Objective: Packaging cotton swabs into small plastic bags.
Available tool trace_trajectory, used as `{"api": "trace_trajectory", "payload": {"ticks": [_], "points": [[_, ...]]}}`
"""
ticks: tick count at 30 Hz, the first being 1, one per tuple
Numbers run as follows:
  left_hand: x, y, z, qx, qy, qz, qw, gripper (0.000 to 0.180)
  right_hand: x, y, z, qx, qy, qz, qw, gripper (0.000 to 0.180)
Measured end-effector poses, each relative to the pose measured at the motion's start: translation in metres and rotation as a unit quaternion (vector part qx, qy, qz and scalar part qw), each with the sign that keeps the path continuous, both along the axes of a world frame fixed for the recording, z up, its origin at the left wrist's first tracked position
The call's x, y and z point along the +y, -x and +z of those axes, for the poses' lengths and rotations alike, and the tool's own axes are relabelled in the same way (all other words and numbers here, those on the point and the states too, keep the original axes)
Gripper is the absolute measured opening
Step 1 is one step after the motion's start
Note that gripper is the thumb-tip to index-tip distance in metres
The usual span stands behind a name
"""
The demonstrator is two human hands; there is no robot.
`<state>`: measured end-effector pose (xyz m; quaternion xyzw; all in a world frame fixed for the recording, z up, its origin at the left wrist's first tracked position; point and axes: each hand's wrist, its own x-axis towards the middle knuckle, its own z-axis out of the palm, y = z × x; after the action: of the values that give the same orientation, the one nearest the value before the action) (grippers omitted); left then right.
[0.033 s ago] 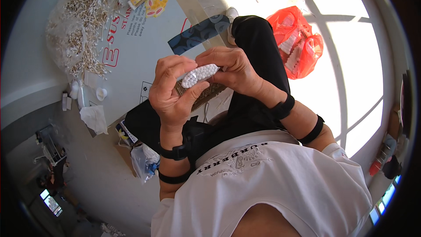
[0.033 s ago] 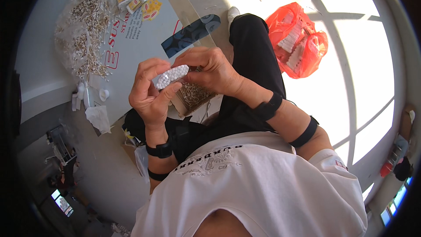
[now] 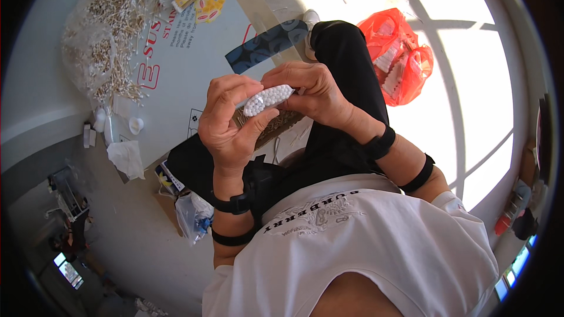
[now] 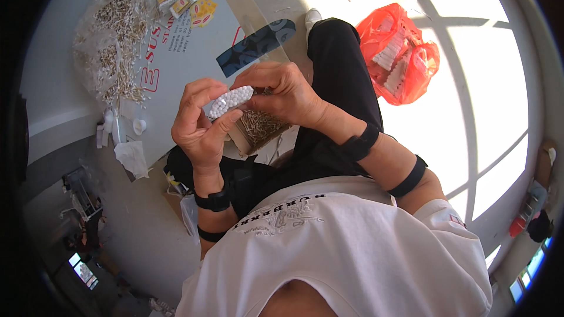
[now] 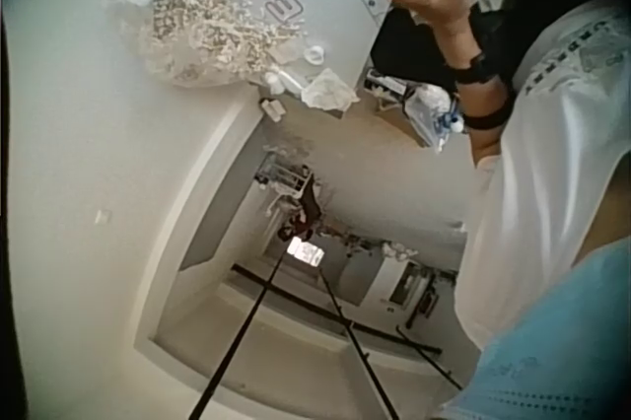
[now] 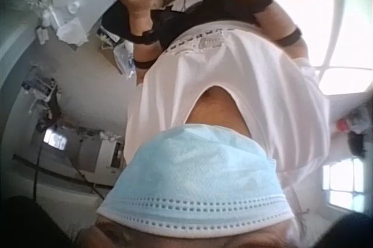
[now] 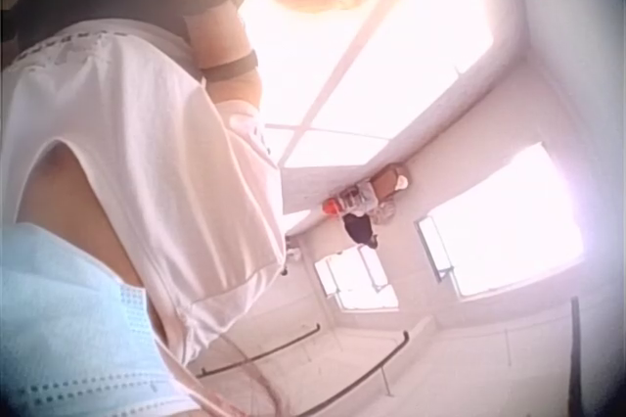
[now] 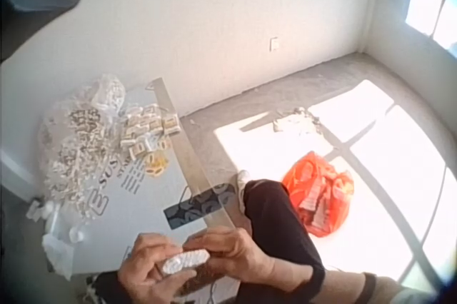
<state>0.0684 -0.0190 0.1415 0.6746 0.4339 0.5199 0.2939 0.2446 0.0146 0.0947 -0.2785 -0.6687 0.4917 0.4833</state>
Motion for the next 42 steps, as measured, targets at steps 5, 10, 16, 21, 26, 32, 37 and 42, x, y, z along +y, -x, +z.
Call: {"api": "trace_trajectory", "payload": {"ticks": [5, 10, 16, 21, 26, 32, 37, 42], "points": [[-0.002, 0.007, 0.002, 0.03, -0.003, 0.012, 0.999, 0.033, -0.006, -0.008, 0.028, -0.015, 0.128, 0.026, 0.991, 0.037], [0.0, 0.007, 0.002, 0.022, -0.008, 0.002, 1.0, 0.033, -0.005, -0.012, 0.029, -0.014, -0.032, 0.008, 0.999, 0.032], [0.002, 0.013, 0.002, 0.034, -0.029, -0.035, 0.998, 0.031, -0.002, -0.01, 0.024, -0.005, -0.056, 0.013, 0.998, 0.029], [0.001, 0.009, 0.006, 0.033, 0.021, -0.02, 0.999, 0.032, -0.003, -0.011, 0.024, -0.015, -0.038, 0.002, 0.999, 0.028], [0.0, 0.003, 0.006, 0.029, 0.025, -0.01, 0.999, 0.033, -0.004, -0.009, 0.025, -0.021, -0.043, -0.007, 0.999, 0.028], [0.001, 0.004, 0.003, 0.039, 0.005, -0.018, 0.999, 0.032, -0.006, -0.008, 0.024, -0.019, -0.021, 0.003, 1.0, 0.028], [0.004, 0.006, -0.001, 0.072, -0.035, -0.022, 0.997, 0.03, -0.005, -0.007, 0.02, -0.01, -0.031, 0.001, 0.999, 0.029], [0.003, 0.002, -0.005, 0.017, 0.042, -0.005, 0.999, 0.03, -0.009, -0.008, 0.02, -0.006, 0.109, 0.024, 0.994, 0.028]]}}
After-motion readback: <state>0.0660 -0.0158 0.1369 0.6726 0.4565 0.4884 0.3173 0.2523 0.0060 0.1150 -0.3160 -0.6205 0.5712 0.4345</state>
